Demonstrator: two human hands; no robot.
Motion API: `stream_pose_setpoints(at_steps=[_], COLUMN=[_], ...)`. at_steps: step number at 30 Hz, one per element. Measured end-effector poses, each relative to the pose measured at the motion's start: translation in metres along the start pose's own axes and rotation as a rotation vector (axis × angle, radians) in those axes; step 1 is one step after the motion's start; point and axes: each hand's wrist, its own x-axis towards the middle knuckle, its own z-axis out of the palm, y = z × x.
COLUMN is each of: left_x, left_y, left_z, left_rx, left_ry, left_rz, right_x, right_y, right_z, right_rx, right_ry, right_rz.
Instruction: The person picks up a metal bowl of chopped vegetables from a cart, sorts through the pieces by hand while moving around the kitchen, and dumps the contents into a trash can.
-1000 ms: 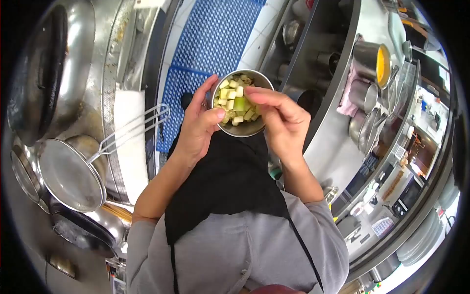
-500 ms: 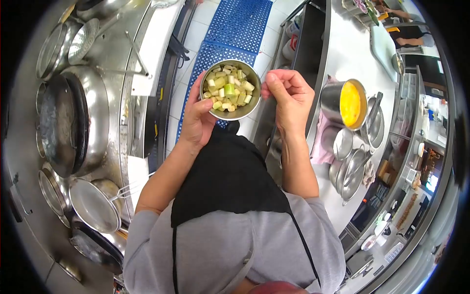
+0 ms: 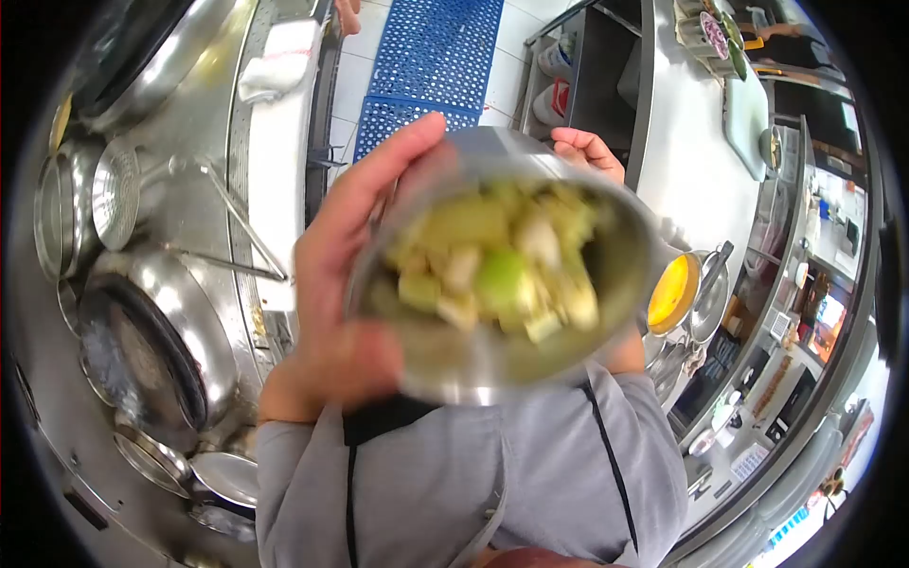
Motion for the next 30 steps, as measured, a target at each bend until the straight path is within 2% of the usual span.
stream_pose_setpoints(at_steps=[4, 9, 16, 19, 23, 27, 30], left_x=[0.035, 0.099, 0.268, 0.355, 0.441, 0.507, 0.564], left_y=[0.065, 0.073, 0.032, 0.001, -0.054, -0.076, -0.081], left_z=[0.014, 0.024, 0.055, 0.056, 0.047, 0.050, 0.050], left_rx=[0.153, 0.148, 0.042, 0.026, -0.080, -0.073, -0.109], left_ry=[-0.068, -0.098, -0.045, -0.073, -0.011, 0.027, 0.053], left_rz=[-0.062, -0.102, -0.129, -0.105, -0.079, -0.052, -0.055], right_x=[0.048, 0.119, 0.262, 0.307, 0.365, 0.422, 0.466], right_y=[-0.007, -0.028, -0.078, -0.113, -0.153, -0.166, -0.166], right_z=[0.012, 0.024, 0.004, -0.004, -0.013, -0.003, 0.004], right_rx=[-0.132, -0.148, -0.053, 0.122, 0.053, 0.042, 0.078], right_ry=[0.020, -0.008, -0.063, -0.110, -0.190, -0.286, -0.271], right_rz=[0.077, 0.108, 0.049, 0.006, -0.033, -0.014, 0.011])
